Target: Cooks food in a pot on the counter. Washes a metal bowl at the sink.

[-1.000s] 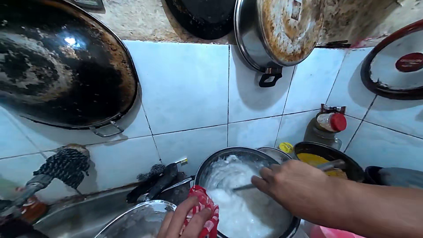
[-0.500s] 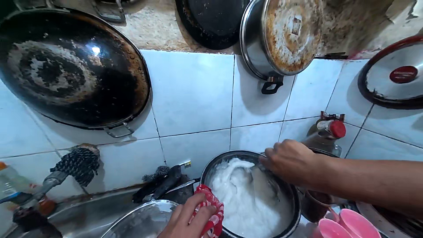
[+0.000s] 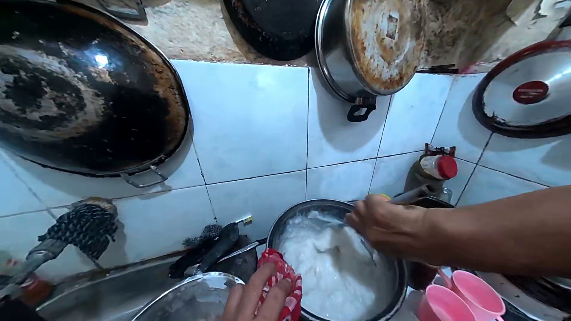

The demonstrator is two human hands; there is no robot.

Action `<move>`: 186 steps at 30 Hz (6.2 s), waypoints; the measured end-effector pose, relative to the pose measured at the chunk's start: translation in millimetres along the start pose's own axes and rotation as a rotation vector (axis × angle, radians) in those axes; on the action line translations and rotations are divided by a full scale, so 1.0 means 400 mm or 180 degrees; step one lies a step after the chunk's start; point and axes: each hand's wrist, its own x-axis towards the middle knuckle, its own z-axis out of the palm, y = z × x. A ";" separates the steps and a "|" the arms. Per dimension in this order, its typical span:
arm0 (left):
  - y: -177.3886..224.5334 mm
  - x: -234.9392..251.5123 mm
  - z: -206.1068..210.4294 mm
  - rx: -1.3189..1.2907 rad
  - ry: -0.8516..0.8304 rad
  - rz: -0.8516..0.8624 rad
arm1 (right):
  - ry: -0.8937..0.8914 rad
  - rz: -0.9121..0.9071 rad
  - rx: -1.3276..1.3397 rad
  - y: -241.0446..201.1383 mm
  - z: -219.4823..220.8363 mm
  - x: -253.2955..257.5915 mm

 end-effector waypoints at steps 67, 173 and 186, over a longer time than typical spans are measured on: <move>-0.002 0.001 0.010 -0.0121 0.0123 -0.0037 | 0.2515 -0.0357 -0.0564 0.013 -0.032 0.058; -0.005 0.004 0.013 -0.0301 0.0148 0.0000 | 0.1228 0.0638 0.0675 -0.053 0.045 0.056; 0.006 0.007 0.003 -0.0340 -0.0006 -0.0100 | 0.0721 0.0428 0.0576 -0.016 0.087 -0.177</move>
